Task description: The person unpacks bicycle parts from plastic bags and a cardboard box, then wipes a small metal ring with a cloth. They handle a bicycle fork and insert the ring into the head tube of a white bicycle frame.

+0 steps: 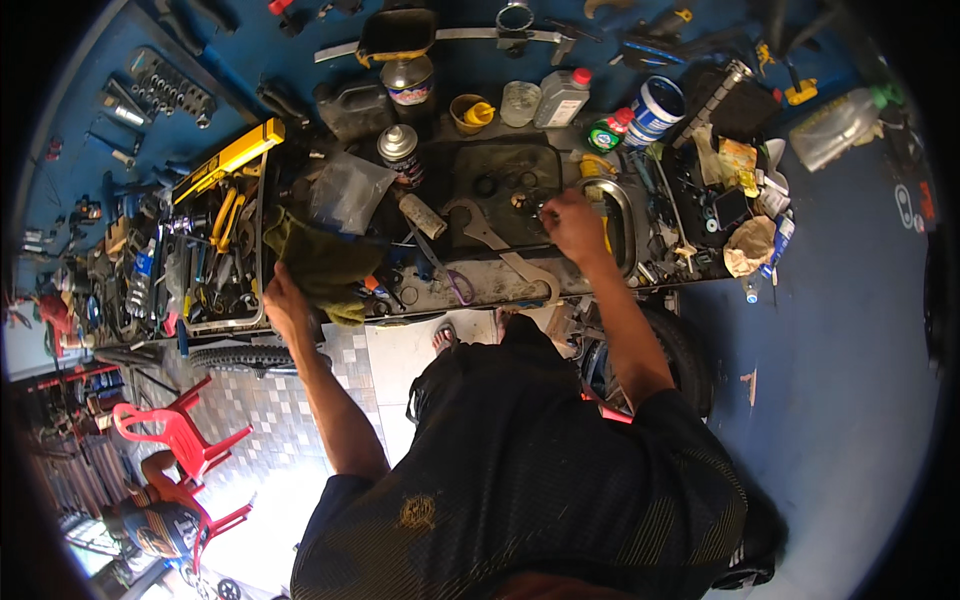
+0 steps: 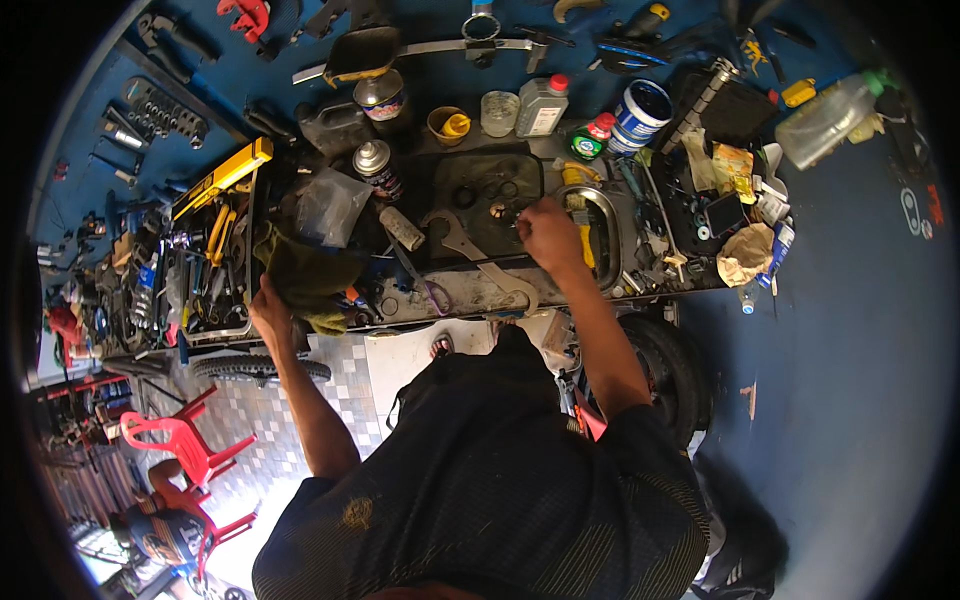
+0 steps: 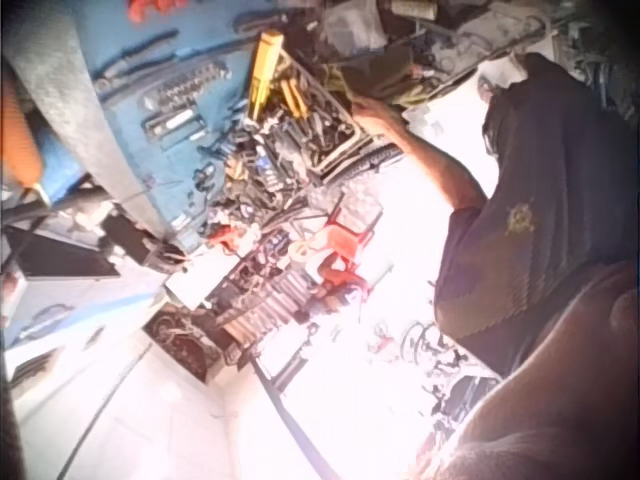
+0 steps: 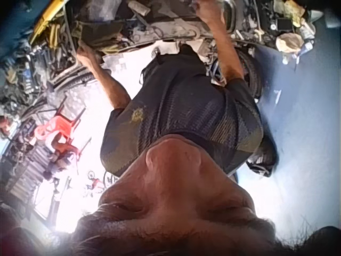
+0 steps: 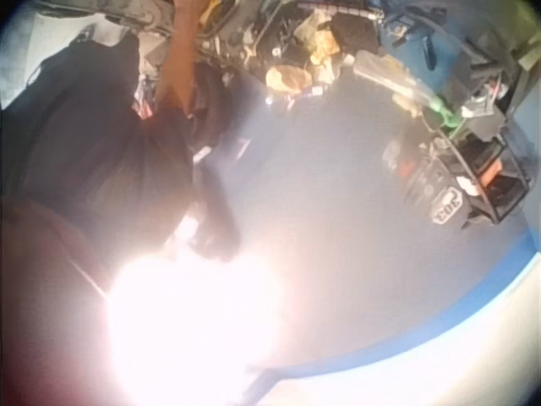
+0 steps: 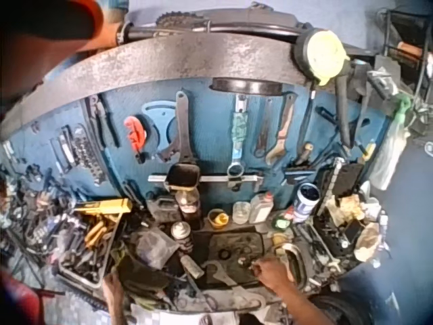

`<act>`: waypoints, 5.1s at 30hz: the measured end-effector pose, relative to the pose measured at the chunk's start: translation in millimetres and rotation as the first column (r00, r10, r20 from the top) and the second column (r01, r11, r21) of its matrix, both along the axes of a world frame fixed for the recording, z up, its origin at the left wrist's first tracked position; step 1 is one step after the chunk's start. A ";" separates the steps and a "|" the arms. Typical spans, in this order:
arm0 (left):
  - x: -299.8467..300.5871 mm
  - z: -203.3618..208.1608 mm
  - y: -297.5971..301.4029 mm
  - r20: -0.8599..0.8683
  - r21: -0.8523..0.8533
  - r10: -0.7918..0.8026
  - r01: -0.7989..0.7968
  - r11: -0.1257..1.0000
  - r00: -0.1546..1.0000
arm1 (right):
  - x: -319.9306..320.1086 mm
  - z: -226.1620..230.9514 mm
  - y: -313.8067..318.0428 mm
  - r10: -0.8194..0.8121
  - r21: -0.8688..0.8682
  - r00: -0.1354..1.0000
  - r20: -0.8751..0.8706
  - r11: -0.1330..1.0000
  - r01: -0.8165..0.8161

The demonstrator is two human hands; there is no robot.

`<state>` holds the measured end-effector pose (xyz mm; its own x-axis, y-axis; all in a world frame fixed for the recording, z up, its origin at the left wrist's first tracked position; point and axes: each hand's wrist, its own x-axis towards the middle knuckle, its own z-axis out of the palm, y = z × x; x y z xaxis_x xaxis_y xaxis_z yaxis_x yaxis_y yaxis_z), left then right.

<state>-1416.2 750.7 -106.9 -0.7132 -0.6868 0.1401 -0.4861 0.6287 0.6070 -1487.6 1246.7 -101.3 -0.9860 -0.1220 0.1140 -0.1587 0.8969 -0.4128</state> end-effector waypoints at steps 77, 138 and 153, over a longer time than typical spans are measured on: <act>693.9 -417.0 540.7 0.477 0.081 -0.236 0.310 -0.947 -0.847 | 991.7 -440.9 182.3 -0.538 -0.283 0.606 0.585 0.565 0.775; 666.5 -342.4 517.9 0.231 0.268 -0.393 0.447 -0.854 -0.890 | 981.9 -302.1 27.1 -0.874 -0.093 0.134 0.467 0.102 0.990; 515.4 -337.9 454.0 0.266 0.214 -0.699 0.748 -0.628 -0.663 | 875.1 -286.3 -115.1 -0.540 -0.168 -0.099 0.836 -0.422 0.891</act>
<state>-900.8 1204.7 -444.8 -0.0384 0.9779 -0.2055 0.8033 0.1526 0.5757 -612.5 1131.6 -387.6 0.0393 0.6672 -0.7438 0.6317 -0.5934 -0.4989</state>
